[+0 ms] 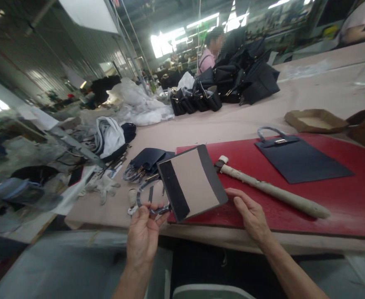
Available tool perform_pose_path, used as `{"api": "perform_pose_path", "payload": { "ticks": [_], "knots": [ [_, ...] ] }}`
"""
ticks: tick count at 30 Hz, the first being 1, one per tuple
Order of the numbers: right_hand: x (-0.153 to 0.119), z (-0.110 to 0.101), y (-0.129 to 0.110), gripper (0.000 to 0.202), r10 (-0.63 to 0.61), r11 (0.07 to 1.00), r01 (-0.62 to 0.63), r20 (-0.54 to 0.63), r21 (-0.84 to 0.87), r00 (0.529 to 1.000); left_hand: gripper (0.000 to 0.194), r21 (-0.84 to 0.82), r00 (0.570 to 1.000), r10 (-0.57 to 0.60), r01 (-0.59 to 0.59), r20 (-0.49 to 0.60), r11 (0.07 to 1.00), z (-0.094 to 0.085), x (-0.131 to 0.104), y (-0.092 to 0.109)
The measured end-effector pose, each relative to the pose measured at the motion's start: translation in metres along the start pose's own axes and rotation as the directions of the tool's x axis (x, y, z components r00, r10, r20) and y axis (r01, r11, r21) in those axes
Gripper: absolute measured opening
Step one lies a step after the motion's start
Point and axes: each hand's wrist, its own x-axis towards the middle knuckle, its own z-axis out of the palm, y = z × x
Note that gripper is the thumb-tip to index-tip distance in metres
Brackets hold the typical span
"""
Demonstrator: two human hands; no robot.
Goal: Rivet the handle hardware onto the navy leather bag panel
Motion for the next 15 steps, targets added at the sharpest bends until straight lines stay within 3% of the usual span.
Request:
{"api": "perform_pose_path", "payload": {
  "ticks": [9,13,15],
  "knots": [
    [0.001,0.000,-0.003,0.039,-0.067,0.994,0.065,-0.019,-0.089,0.998,0.015,-0.049,0.995,-0.036,0.031,-0.097,0.998,-0.005,0.011,0.002],
    [0.001,-0.001,-0.003,0.040,-0.061,0.992,0.059,-0.011,-0.109,0.998,0.020,-0.039,0.997,-0.020,0.017,-0.074,0.999,-0.006,0.017,0.000],
    [0.002,-0.001,0.000,0.040,-0.067,0.992,0.066,-0.007,-0.105,0.998,0.024,-0.003,0.997,0.032,-0.033,-0.066,0.999,-0.005,0.026,0.008]
  ]
}}
